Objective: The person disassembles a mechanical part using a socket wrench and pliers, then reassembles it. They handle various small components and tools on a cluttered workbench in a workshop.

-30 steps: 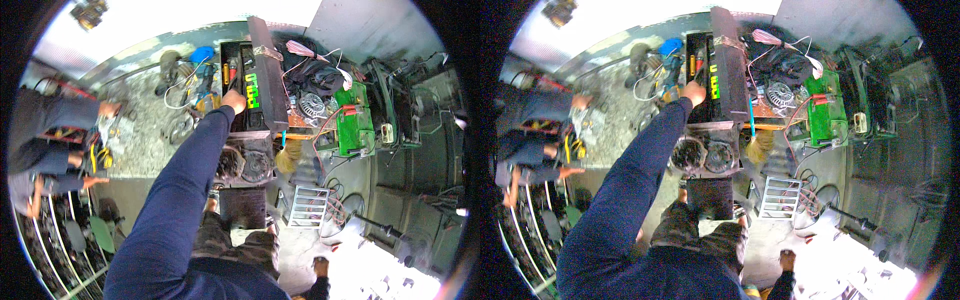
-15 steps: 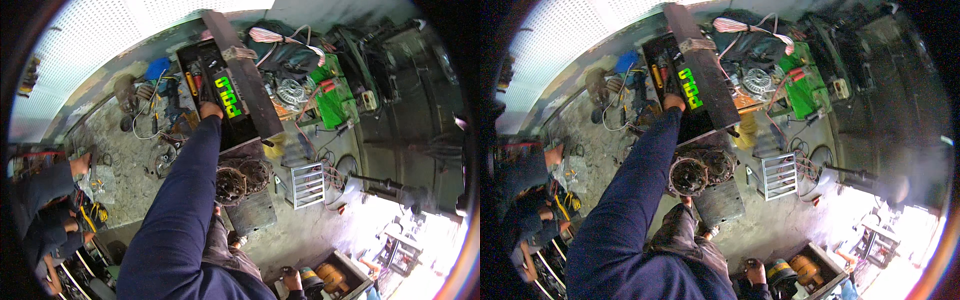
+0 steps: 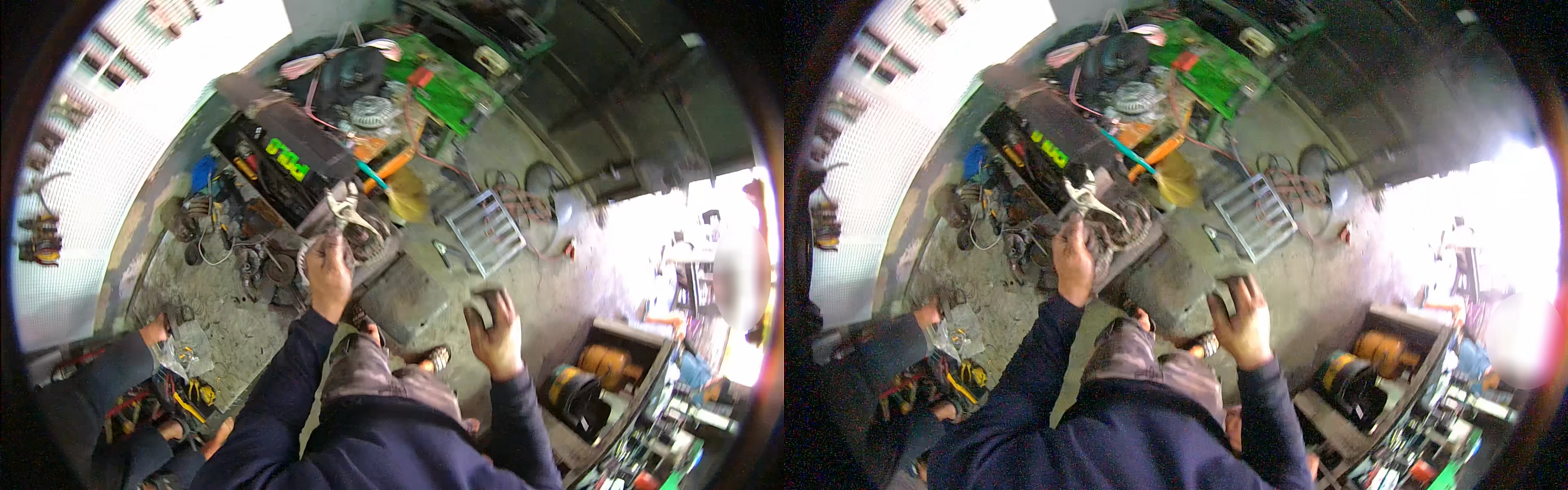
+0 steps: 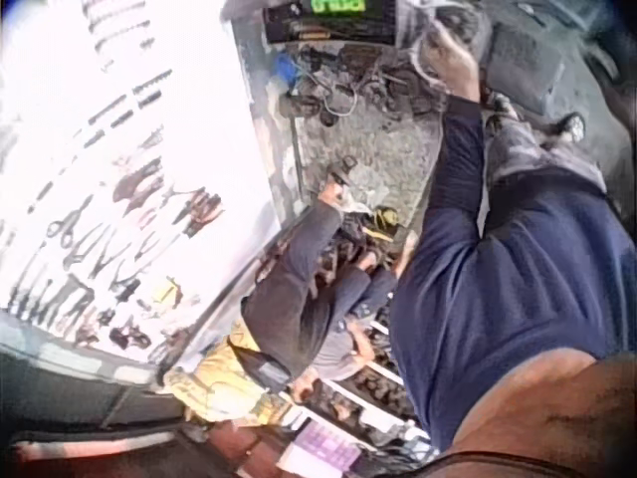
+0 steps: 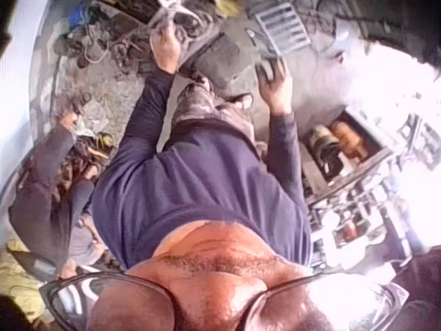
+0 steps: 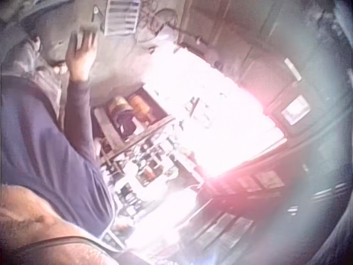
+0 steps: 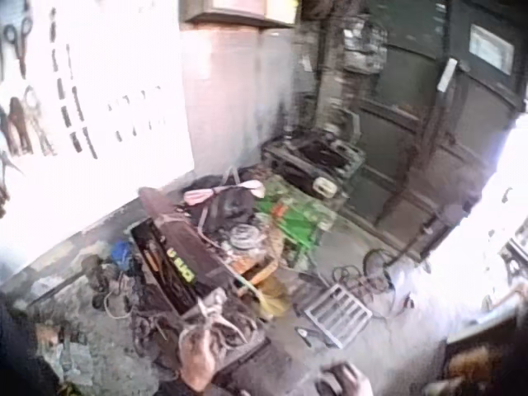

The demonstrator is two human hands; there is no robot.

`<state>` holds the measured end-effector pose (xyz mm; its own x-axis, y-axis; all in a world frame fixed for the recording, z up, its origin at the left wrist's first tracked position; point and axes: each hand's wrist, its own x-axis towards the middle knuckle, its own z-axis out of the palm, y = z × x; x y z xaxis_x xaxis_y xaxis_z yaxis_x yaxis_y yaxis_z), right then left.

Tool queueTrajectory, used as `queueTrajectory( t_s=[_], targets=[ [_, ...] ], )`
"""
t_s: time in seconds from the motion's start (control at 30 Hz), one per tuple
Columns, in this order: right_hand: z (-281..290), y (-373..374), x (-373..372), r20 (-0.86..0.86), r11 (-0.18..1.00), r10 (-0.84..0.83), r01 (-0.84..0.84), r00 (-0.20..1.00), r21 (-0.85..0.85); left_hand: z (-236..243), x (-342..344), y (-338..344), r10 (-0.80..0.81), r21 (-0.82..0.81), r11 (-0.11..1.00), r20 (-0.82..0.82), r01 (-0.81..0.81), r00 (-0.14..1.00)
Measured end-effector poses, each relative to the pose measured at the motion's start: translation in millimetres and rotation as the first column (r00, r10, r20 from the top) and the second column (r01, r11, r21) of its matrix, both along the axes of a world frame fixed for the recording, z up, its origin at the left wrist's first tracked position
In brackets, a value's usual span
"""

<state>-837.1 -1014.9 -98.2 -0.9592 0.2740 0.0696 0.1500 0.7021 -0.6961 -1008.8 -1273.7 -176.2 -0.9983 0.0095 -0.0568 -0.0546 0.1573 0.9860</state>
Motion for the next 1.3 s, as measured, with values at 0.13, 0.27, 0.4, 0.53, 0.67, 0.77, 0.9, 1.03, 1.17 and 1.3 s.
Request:
queueTrajectory(
  t_s=[0.13,0.27,0.4,0.53,0.67,0.77,0.9,1.03,1.17,1.3],
  targets=[
    [41,19,13,-0.175,0.977,0.147,-0.171,0.974,-0.129,61,108,87,-0.232,0.226,0.958,0.248,0.177,0.940],
    [71,77,95,0.132,0.874,0.194,-0.110,0.972,-0.473,107,196,169,-0.488,0.249,0.855,0.087,0.455,0.868],
    [86,148,205,0.072,0.832,-0.005,0.044,0.997,-0.553,129,259,248,-0.736,0.233,0.667,0.061,0.708,0.674],
    [73,186,274,-0.195,0.663,-0.503,0.232,0.842,-0.712,131,342,360,-0.755,0.400,0.595,-0.020,0.697,0.656],
    [52,225,338,-0.309,0.572,-0.815,0.599,0.490,-0.560,123,424,448,-0.867,0.344,0.445,-0.063,0.827,0.493],
    [47,274,395,-0.431,0.565,-0.806,0.742,0.405,-0.361,118,469,501,-0.932,0.230,0.241,-0.214,0.943,0.291],
    [56,320,475,-0.112,0.351,-0.920,0.665,0.374,-0.660,120,502,574,-0.863,-0.358,0.120,-0.498,0.926,-0.080],
    [64,372,522,-0.130,0.254,-0.961,0.588,0.244,-0.768,127,534,655,-0.814,-0.565,-0.096,-0.429,0.820,-0.391],
    [71,434,559,0.011,0.098,-0.983,0.578,0.181,-0.810,138,571,754,-0.889,0.249,-0.445,-0.005,0.860,-0.459],
    [72,498,578,-0.110,0.076,-0.994,0.647,-0.013,-0.759,151,608,844,-0.798,0.194,-0.594,-0.017,0.781,-0.603]
  ],
)
